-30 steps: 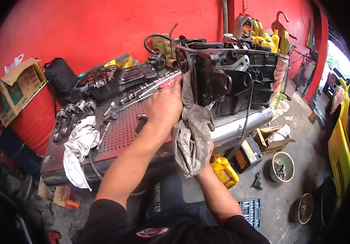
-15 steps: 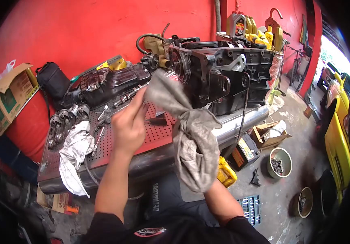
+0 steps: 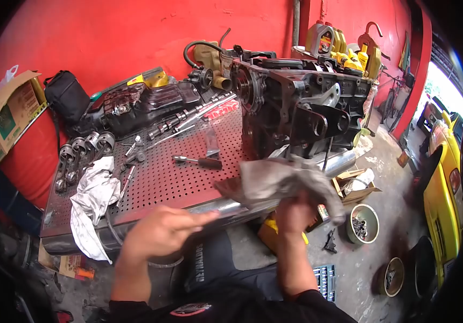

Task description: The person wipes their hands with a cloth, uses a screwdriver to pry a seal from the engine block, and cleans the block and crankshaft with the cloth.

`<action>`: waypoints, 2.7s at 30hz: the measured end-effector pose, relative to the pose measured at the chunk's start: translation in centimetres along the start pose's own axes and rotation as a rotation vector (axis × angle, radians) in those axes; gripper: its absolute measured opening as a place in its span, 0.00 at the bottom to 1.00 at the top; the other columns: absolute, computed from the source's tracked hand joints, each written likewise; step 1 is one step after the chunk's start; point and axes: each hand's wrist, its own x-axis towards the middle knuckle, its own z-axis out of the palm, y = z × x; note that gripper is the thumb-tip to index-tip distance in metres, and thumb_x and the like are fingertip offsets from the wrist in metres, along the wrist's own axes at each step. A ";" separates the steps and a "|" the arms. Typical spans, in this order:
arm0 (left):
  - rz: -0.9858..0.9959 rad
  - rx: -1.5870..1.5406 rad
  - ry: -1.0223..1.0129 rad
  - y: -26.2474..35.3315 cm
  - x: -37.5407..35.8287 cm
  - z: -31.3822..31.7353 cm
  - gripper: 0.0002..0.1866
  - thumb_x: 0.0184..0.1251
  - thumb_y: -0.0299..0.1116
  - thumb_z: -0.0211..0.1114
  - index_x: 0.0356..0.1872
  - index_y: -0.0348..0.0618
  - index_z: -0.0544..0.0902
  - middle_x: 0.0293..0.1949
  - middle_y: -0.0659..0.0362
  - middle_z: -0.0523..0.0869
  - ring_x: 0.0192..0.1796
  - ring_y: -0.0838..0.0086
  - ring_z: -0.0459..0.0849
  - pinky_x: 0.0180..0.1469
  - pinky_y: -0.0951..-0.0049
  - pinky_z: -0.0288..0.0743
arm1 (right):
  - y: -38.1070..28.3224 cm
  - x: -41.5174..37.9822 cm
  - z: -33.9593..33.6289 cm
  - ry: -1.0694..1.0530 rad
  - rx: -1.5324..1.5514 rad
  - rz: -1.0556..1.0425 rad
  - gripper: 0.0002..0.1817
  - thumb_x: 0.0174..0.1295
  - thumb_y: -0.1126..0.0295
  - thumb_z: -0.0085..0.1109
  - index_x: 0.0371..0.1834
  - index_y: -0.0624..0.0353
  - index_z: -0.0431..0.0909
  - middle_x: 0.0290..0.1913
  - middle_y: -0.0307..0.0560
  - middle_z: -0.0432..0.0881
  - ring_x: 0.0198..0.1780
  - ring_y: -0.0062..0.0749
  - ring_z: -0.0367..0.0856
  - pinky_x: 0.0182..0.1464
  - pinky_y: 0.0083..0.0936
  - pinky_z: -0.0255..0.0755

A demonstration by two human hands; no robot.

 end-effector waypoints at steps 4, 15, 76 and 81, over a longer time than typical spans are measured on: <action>-0.074 0.291 0.526 1.2 5.5 -1.5 0.30 0.62 0.17 0.62 0.66 0.54 0.81 0.34 0.50 0.88 0.32 0.64 0.88 0.38 0.63 0.82 | -0.6 -1.8 -3.8 -0.260 -0.697 -0.075 0.10 0.71 0.76 0.49 0.40 0.62 0.84 0.47 0.52 0.87 0.53 0.40 0.84 0.66 0.39 0.71; -0.081 0.944 0.518 -2.0 15.7 2.0 0.30 0.66 0.30 0.59 0.71 0.58 0.76 0.30 0.53 0.84 0.30 0.57 0.87 0.32 0.55 0.81 | -3.6 -1.7 -4.1 -0.271 -0.959 -0.552 0.14 0.70 0.74 0.53 0.54 0.61 0.85 0.54 0.52 0.86 0.60 0.50 0.82 0.67 0.43 0.69; -0.383 1.138 0.135 6.8 14.0 1.9 0.18 0.66 0.30 0.57 0.55 0.43 0.85 0.27 0.52 0.88 0.32 0.55 0.90 0.35 0.56 0.84 | 5.8 -1.8 1.3 -0.516 -0.403 -0.328 0.16 0.64 0.73 0.58 0.54 0.60 0.84 0.55 0.55 0.84 0.59 0.53 0.80 0.65 0.46 0.71; -0.414 0.996 0.608 5.3 3.9 5.6 0.32 0.56 0.25 0.64 0.66 0.58 0.80 0.29 0.56 0.79 0.30 0.57 0.84 0.34 0.56 0.79 | 8.2 -2.5 0.9 -0.556 -0.146 -0.218 0.10 0.70 0.74 0.55 0.49 0.61 0.85 0.51 0.49 0.86 0.57 0.42 0.81 0.62 0.39 0.72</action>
